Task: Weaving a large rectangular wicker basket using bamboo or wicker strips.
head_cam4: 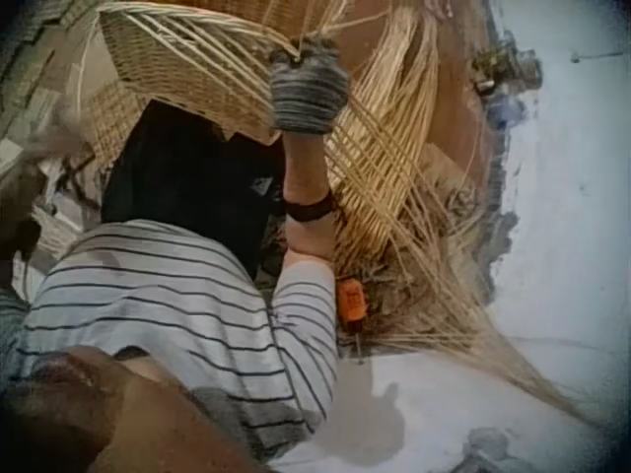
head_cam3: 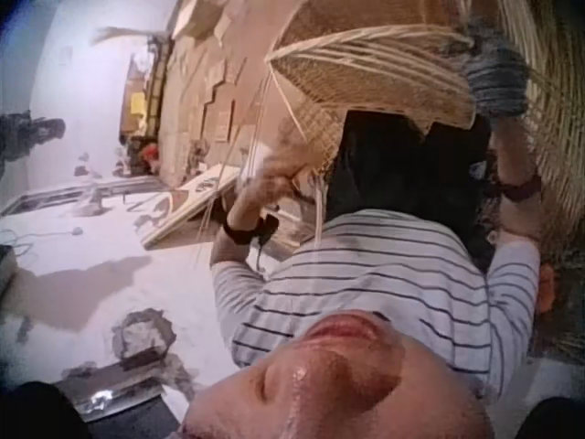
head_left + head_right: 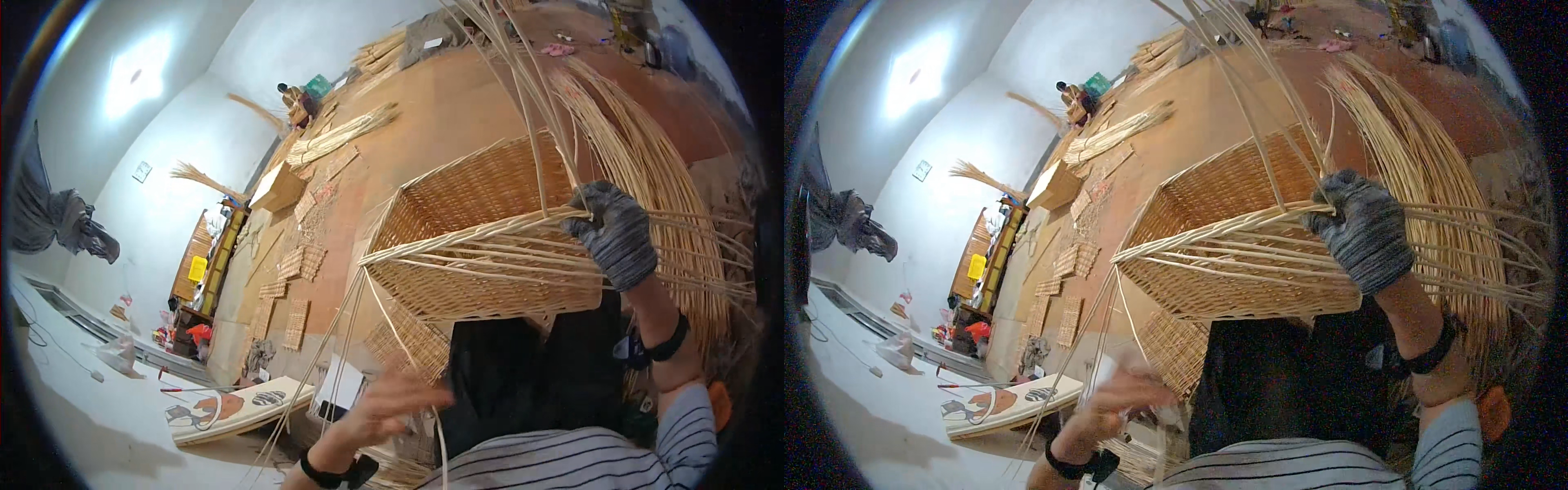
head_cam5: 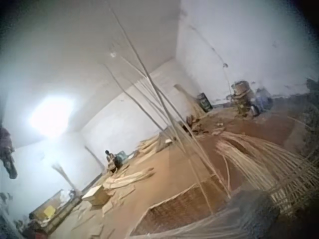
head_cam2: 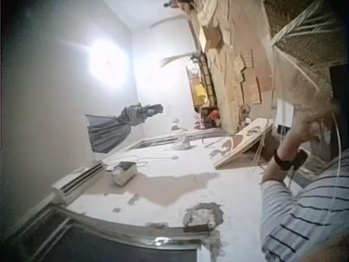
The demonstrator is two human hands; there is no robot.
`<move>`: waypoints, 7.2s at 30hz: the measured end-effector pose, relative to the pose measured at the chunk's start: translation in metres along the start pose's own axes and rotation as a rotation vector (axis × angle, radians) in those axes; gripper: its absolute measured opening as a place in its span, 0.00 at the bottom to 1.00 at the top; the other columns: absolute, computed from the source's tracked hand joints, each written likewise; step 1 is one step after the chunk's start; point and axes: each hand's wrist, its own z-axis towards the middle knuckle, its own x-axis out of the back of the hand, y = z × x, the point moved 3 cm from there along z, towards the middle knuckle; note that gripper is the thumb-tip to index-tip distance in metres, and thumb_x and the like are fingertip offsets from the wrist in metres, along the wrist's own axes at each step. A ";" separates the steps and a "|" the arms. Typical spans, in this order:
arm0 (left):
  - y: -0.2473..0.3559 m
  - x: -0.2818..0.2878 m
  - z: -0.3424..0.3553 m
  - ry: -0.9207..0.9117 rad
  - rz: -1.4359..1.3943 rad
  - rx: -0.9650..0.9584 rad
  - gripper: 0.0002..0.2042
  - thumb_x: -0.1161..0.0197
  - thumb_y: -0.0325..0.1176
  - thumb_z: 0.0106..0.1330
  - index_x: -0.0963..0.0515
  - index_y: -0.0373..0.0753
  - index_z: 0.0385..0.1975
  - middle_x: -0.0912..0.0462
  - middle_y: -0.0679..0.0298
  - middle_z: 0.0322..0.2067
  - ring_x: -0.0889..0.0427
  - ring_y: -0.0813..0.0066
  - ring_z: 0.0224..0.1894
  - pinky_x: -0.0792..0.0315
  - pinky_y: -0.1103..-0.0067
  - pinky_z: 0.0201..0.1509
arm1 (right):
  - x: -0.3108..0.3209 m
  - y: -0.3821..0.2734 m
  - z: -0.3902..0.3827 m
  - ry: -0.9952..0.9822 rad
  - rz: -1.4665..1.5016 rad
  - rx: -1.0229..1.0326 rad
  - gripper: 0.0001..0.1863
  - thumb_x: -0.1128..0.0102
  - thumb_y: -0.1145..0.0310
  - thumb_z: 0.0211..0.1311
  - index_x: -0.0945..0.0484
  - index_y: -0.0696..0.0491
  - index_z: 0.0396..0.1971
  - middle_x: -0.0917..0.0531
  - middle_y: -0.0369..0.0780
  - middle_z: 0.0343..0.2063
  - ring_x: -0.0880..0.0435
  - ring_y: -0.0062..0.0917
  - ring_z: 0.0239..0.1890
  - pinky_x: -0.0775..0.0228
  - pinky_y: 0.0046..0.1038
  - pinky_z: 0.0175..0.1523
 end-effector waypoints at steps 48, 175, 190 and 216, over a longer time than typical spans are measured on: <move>-0.009 -0.026 0.270 0.487 0.186 -0.312 0.09 0.34 0.36 0.49 0.23 0.38 0.22 0.23 0.63 0.19 0.24 0.68 0.20 0.32 0.78 0.24 | 0.044 -0.003 -0.021 -0.022 0.207 0.279 0.08 0.44 0.79 0.50 0.26 0.57 0.32 0.21 0.38 0.34 0.23 0.20 0.38 0.30 0.24 0.44; -0.008 -0.023 0.192 0.304 0.456 -0.653 0.15 0.37 0.43 0.49 0.30 0.41 0.31 0.22 0.64 0.41 0.25 0.69 0.34 0.34 0.74 0.38 | 0.020 0.055 0.084 -0.771 -0.163 0.187 0.19 0.45 0.48 0.48 0.20 0.50 0.19 0.23 0.40 0.16 0.24 0.32 0.21 0.33 0.31 0.30; -0.006 -0.014 0.208 0.275 0.406 -0.659 0.17 0.34 0.44 0.45 0.30 0.40 0.28 0.20 0.64 0.39 0.23 0.74 0.28 0.34 0.78 0.30 | 0.019 -0.021 0.087 -0.514 1.056 0.194 0.15 0.46 0.59 0.57 0.28 0.58 0.34 0.22 0.44 0.24 0.23 0.28 0.23 0.31 0.25 0.30; -0.027 -0.018 0.255 0.341 0.279 -0.611 0.15 0.34 0.41 0.46 0.29 0.41 0.27 0.25 0.65 0.23 0.26 0.66 0.27 0.35 0.74 0.33 | 0.099 -0.020 -0.017 -0.453 -0.456 0.229 0.07 0.51 0.69 0.47 0.31 0.57 0.25 0.25 0.45 0.20 0.24 0.36 0.19 0.31 0.34 0.23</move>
